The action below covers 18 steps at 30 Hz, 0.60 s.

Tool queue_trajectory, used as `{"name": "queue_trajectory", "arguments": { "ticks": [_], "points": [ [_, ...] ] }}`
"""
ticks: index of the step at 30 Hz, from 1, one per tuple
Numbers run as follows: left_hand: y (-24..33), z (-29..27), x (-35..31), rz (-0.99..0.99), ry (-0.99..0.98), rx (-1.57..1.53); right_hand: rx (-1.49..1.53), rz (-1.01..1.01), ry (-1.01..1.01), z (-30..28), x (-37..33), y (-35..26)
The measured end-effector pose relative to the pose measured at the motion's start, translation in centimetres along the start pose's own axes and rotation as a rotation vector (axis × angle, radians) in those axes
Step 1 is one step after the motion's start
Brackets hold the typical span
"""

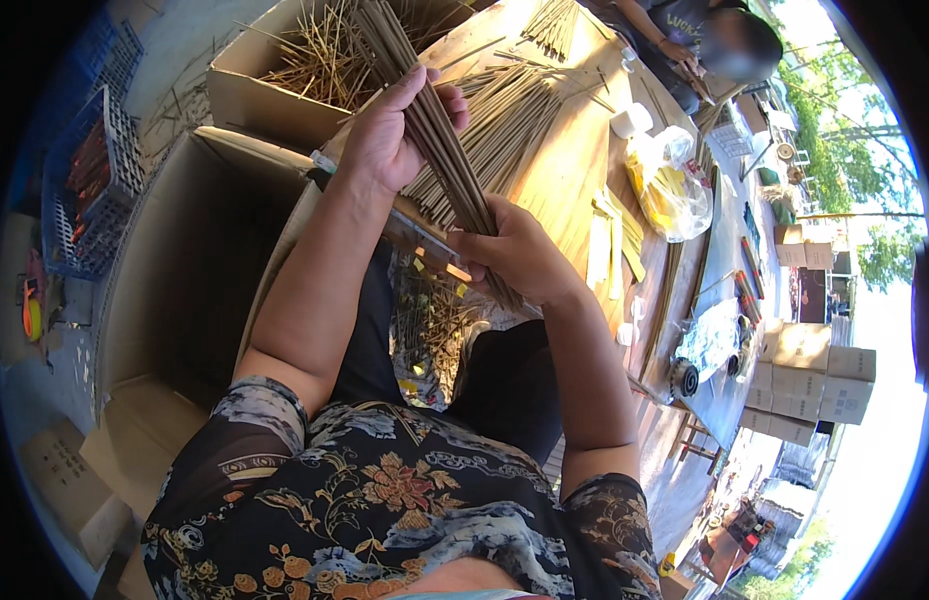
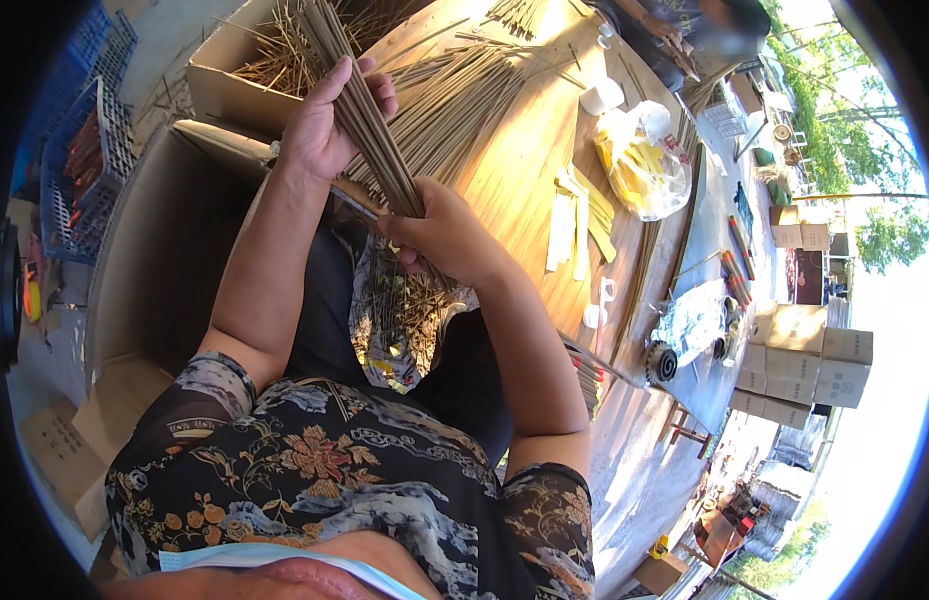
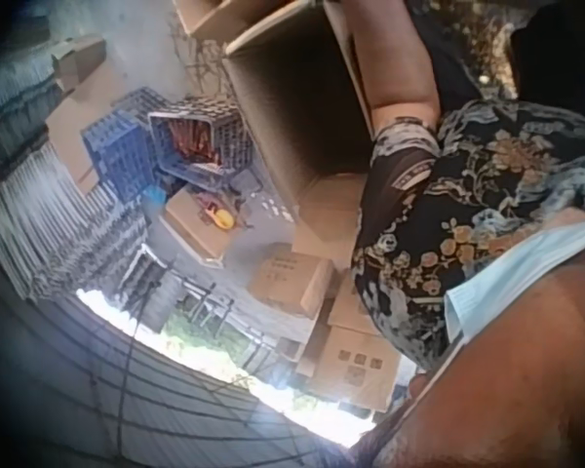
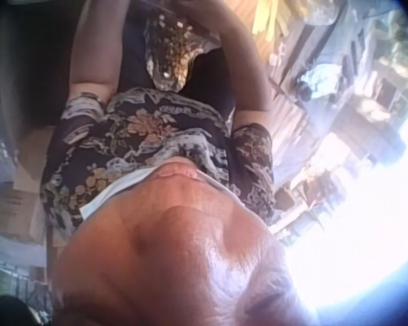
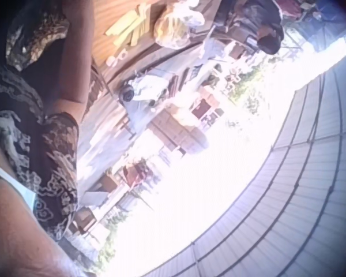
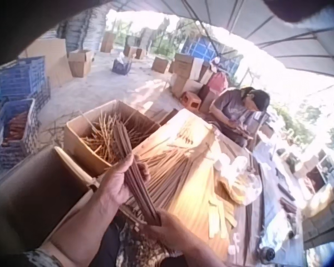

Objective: The person gathers thin sticks from a cardboard box, aligns them into a bundle, and secures the bundle with a yellow paper band. The person repeats this process, placing finished bundles on the table.

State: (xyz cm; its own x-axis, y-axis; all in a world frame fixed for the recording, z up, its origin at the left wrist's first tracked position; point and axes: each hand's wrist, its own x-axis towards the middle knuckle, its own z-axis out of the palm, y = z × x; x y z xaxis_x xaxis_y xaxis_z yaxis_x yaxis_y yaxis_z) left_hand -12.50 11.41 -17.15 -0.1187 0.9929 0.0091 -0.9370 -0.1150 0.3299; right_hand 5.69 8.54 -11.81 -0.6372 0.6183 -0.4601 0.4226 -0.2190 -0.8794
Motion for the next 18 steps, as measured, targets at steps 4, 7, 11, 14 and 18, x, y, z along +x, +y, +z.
{"name": "queue_trajectory", "arguments": {
  "ticks": [4, 7, 11, 14, 18],
  "points": [
    [-0.3, 0.0, 0.0, -0.027, -0.046, 0.015, 0.097, -0.053, 0.026, -0.3, -0.7, 0.0],
    [-0.4, -0.7, 0.8, -0.015, -0.059, 0.084, 0.103, -0.082, 0.032, -0.5, -0.8, 0.1],
    [-0.7, -1.5, 1.1, -0.050, 0.053, 0.043, 0.216, 0.004, 0.024, -0.4, -1.4, -0.4],
    [-0.4, -2.1, 1.1, -0.093, -0.043, 0.021, 0.245, -0.015, 0.065, -0.5, -1.3, 0.2],
    [-0.3, -0.7, 0.3, -0.134, 0.011, 0.137, 0.298, -0.028, 0.110, -0.9, -1.3, 0.4]
  ]
}}
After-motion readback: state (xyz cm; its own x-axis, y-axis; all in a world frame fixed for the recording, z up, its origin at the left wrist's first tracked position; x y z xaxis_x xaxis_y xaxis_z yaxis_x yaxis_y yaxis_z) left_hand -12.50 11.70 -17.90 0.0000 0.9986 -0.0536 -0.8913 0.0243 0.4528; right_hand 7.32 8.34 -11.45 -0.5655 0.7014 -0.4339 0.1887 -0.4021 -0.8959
